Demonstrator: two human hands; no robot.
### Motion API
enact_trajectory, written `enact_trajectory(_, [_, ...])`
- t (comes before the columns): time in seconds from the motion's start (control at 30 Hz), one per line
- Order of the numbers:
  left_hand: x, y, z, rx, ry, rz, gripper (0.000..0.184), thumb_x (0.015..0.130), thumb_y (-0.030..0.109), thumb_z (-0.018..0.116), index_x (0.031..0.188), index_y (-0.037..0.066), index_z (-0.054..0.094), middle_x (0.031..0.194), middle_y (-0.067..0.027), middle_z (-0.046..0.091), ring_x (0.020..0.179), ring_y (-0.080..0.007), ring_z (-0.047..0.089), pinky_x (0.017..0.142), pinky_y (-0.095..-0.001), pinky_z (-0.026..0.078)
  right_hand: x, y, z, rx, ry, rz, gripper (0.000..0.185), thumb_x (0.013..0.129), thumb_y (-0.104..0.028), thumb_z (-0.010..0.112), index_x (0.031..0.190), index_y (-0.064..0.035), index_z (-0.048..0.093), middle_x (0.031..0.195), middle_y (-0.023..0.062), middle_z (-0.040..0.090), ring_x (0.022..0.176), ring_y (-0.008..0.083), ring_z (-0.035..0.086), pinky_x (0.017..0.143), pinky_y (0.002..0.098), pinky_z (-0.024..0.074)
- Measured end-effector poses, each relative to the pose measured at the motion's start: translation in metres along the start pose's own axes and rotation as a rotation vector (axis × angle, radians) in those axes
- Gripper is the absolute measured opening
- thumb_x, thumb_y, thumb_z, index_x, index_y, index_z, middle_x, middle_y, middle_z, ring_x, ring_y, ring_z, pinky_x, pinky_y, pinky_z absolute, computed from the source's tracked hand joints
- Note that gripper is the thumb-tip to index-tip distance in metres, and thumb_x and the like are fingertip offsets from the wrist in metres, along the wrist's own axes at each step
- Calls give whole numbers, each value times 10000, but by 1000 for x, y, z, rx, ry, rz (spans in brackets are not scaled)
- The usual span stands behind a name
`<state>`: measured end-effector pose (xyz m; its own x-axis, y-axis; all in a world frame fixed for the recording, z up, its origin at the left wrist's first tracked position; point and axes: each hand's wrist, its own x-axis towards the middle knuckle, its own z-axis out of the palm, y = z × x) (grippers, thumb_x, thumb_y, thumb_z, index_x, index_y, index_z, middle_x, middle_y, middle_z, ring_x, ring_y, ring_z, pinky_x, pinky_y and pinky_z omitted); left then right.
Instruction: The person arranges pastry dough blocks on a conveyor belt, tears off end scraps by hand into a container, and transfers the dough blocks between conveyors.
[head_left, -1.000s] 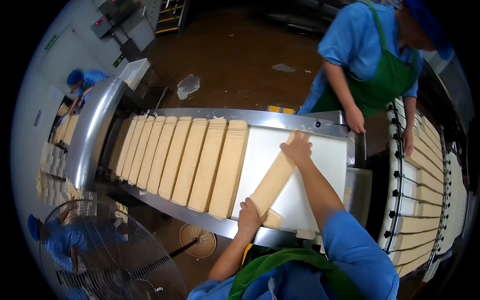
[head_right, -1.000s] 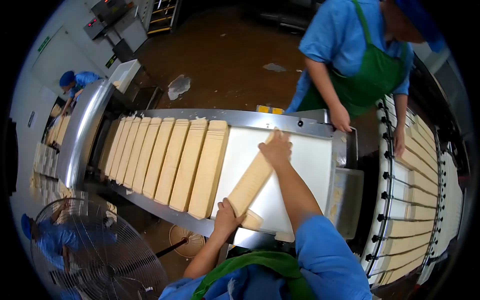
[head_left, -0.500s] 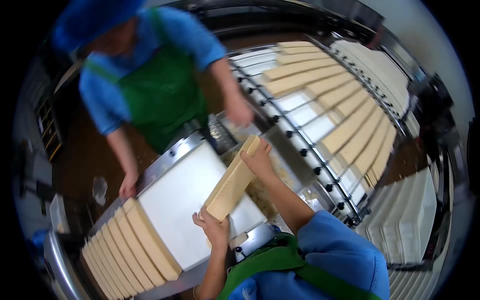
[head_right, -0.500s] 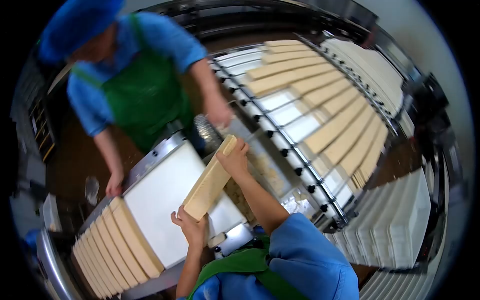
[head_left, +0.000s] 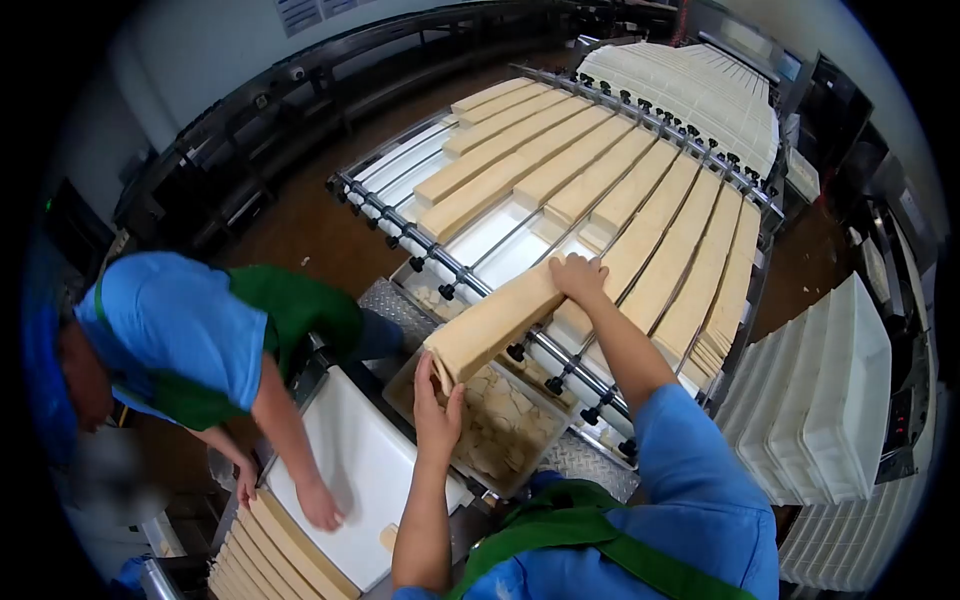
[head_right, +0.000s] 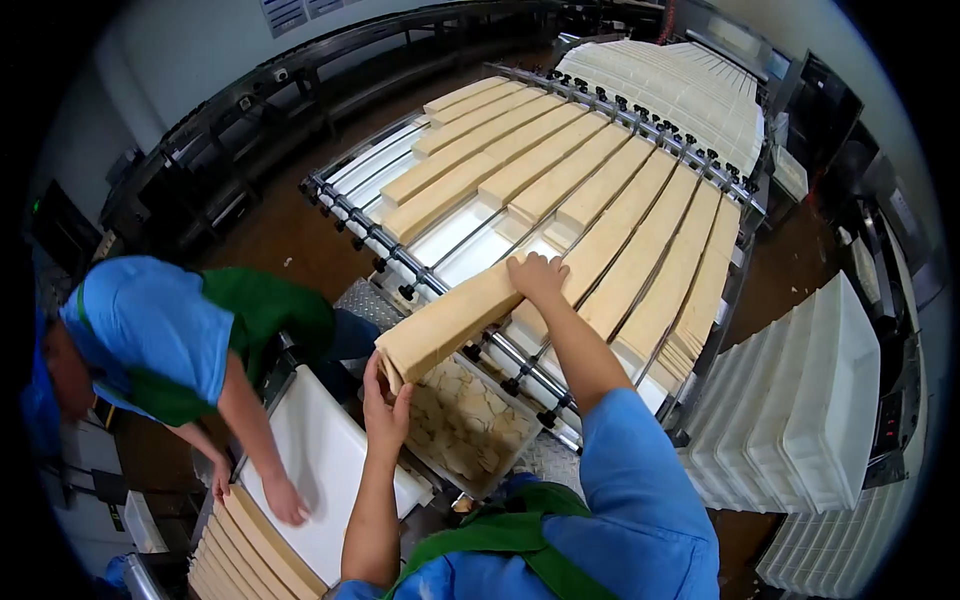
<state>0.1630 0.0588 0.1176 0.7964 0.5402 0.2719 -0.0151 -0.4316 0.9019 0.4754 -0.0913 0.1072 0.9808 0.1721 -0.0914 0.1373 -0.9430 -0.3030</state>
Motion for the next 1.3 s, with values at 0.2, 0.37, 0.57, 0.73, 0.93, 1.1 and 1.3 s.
enact_trajectory(0.2, [18, -9, 38, -58, -88, -58, 583, 870, 48, 576, 1398, 31, 328, 1373, -193, 423, 1211, -295, 482, 986, -355, 401, 61, 25, -2, -13, 18, -42, 597, 882, -439, 353, 1162, 41, 571, 1235, 204, 561, 1186, 380, 447, 1018, 519, 253])
enact_trajectory(0.37, [33, 0, 56, 119, -31, -26, 555, 865, 34, 537, 1385, 27, 344, 1361, -205, 431, 1246, -319, 447, 1026, -370, 360, 75, 29, -12, 50, -156, -31, 630, 911, -439, 314, 1264, 53, 490, 1316, 223, 500, 1227, 368, 429, 1024, 517, 253])
enact_trajectory(0.57, [49, -3, 76, 61, -52, -34, 547, 865, 30, 527, 1381, 28, 346, 1340, -206, 446, 1232, -316, 460, 1022, -363, 364, 84, 37, -14, 84, -4, 17, 518, 872, -344, 372, 1196, 16, 555, 1322, 190, 490, 1285, 336, 356, 1039, 464, 213])
enact_trajectory(0.73, [60, -3, 94, 160, -57, -4, 547, 857, 25, 512, 1378, 20, 346, 1354, -212, 424, 1251, -334, 436, 1034, -363, 347, 93, 53, -1, -61, 176, -70, 480, 845, -315, 427, 1165, 22, 550, 1209, 184, 524, 1159, 335, 433, 988, 471, 261])
enact_trajectory(0.93, [81, -11, 121, 147, -145, 106, 532, 858, 22, 493, 1371, 9, 352, 1354, -209, 420, 1257, -355, 418, 1049, -366, 323, 37, 26, -16, 50, 302, -247, 480, 826, -302, 520, 1196, 4, 514, 1200, 169, 490, 1116, 333, 436, 943, 504, 294])
enact_trajectory(1.1, [80, -3, 116, 128, -140, 57, 540, 838, -17, 458, 1368, -5, 350, 1356, -223, 423, 1265, -354, 420, 1053, -360, 319, -72, -8, 7, 502, 349, -784, 515, 781, -227, 603, 1254, -65, 480, 1243, 176, 452, 1126, 337, 439, 958, 512, 281])
enact_trajectory(1.3, [43, 2, 88, 103, 72, -96, 493, 793, -44, 422, 1284, -13, 443, 1268, -236, 512, 1220, -360, 472, 1035, -371, 346, -98, -15, 26, 267, 326, -886, 357, 737, -102, 586, 1084, -172, 636, 1402, 169, 371, 1247, 335, 372, 1001, 484, 253])
